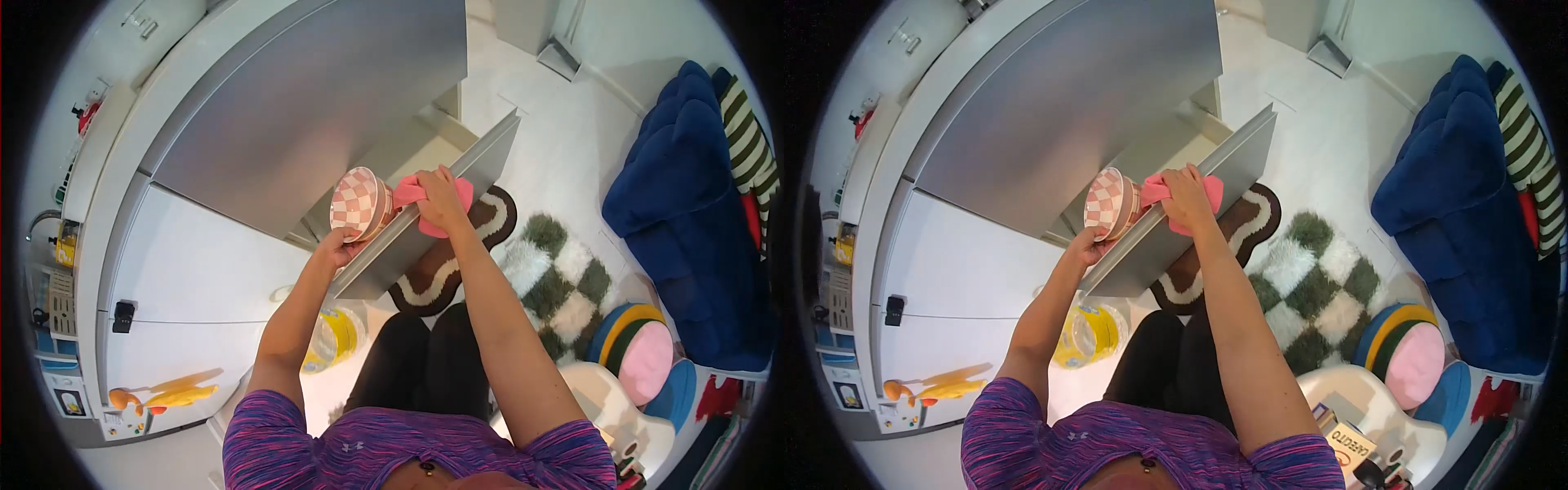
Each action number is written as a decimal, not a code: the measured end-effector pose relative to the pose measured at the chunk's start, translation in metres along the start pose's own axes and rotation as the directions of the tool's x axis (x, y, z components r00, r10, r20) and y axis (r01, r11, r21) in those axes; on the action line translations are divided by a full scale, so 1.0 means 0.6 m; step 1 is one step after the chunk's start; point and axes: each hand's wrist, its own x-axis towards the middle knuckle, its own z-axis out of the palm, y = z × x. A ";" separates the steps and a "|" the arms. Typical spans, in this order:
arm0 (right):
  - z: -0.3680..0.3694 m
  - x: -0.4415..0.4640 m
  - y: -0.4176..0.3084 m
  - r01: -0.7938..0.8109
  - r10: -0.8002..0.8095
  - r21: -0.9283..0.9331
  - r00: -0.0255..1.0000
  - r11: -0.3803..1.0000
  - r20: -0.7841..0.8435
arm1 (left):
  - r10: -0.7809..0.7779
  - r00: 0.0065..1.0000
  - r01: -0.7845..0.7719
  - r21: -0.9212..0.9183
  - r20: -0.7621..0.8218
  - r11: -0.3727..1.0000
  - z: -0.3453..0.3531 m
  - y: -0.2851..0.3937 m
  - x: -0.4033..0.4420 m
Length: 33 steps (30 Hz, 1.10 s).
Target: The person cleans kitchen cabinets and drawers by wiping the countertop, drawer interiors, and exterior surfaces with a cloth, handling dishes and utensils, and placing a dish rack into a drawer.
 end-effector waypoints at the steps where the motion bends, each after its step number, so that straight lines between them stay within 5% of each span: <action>1: -0.007 -0.005 -0.003 -0.013 0.012 0.009 1.000 1.000 0.013 | -0.012 1.000 0.012 -0.005 -0.015 1.000 0.004 -0.001 -0.019; 7: -0.041 -0.042 -0.011 -0.132 0.134 -0.024 0.983 0.991 0.127 | -0.140 0.989 0.144 -0.101 0.048 0.984 0.025 0.000 -0.121; 9: -0.050 -0.052 -0.014 -0.087 0.090 -0.061 0.995 0.994 0.050 | -0.109 0.977 0.126 -0.083 0.184 0.989 0.027 0.003 -0.152; 14: -0.108 -0.048 -0.047 -0.086 0.089 0.077 0.995 0.993 -0.040 | -0.033 0.976 0.043 -0.045 0.216 0.998 0.049 0.013 -0.260; 15: -0.129 -0.036 -0.064 -0.425 0.471 0.483 0.882 0.766 0.030 | -0.070 0.972 0.091 -0.086 0.224 0.992 0.063 0.015 -0.292; 16: -0.149 -0.020 -0.080 -0.606 0.723 0.742 0.644 0.285 0.249 | -0.064 0.971 0.090 -0.104 0.229 0.990 0.075 0.016 -0.335; 17: -0.160 0.010 -0.098 -0.484 0.666 0.756 0.741 0.440 0.087 | -0.037 0.985 0.048 -0.063 0.168 0.997 0.105 0.021 -0.404; 20: -0.238 0.152 -0.228 -0.298 0.299 0.229 0.954 0.927 0.029 | -0.022 0.995 0.026 -0.046 0.097 0.999 0.126 0.016 -0.527; 21: -0.245 0.201 -0.258 -0.123 0.120 0.051 0.991 0.991 0.055 | -0.030 0.994 0.039 -0.080 0.106 0.996 0.126 0.011 -0.562; 23: -0.233 0.282 -0.302 0.000 -0.004 0.044 0.996 0.999 0.093 | -0.007 0.994 0.020 -0.121 0.109 0.992 0.143 0.014 -0.636; 24: -0.226 0.314 -0.318 0.019 -0.026 0.063 0.994 0.998 0.107 | 0.013 0.996 0.000 -0.139 0.094 0.990 0.152 0.015 -0.671; 26: -0.214 0.362 -0.332 -0.088 0.172 -0.246 0.923 0.965 0.344 | 0.008 0.999 -0.003 -0.132 0.039 0.991 0.159 0.012 -0.722; 33: -0.187 0.401 -0.315 -0.109 0.252 -0.390 0.907 0.914 0.337 | 0.152 0.982 -0.169 -0.153 -0.114 0.974 0.185 0.035 -0.814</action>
